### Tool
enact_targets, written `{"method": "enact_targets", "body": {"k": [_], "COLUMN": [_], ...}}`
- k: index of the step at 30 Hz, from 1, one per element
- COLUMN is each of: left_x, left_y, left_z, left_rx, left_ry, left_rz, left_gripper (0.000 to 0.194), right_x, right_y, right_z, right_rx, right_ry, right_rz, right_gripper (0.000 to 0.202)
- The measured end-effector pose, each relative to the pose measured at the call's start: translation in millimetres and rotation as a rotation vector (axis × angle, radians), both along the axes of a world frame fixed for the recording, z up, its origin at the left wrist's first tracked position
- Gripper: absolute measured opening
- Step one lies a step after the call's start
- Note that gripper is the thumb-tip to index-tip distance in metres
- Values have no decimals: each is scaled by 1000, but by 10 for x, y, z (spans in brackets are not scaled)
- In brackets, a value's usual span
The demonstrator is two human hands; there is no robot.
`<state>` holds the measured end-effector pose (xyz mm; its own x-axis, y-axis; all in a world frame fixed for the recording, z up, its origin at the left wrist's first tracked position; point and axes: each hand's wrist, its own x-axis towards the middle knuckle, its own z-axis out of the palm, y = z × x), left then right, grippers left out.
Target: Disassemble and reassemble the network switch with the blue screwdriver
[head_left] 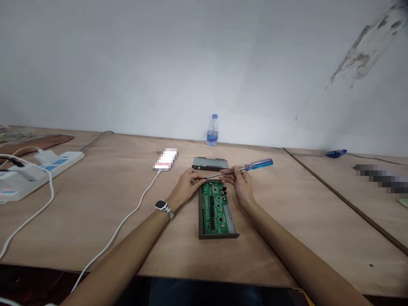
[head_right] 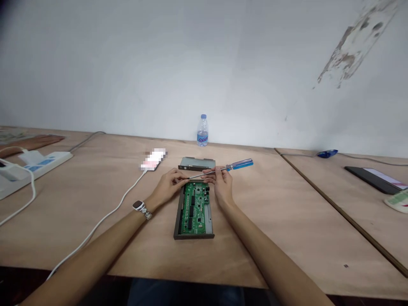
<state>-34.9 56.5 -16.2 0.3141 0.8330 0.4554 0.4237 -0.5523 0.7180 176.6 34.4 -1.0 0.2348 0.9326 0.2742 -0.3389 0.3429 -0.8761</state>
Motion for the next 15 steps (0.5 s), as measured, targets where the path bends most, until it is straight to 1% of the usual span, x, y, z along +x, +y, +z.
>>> {"method": "enact_targets", "body": {"k": [8,15], "left_x": [-21,-19], "left_y": [2,-32], "left_z": [22,69], "left_rx": [19,-27], "left_ry": [10,-75], "left_rz": [-30,-59], "left_gripper": [20,22], "right_x": [6,5], "right_y": [-14,-39], "right_z": [24,68], "right_rx": [13,40], "right_ry": [-11,-12], "right_rz": [-16,-34], "right_gripper": [41,38]}}
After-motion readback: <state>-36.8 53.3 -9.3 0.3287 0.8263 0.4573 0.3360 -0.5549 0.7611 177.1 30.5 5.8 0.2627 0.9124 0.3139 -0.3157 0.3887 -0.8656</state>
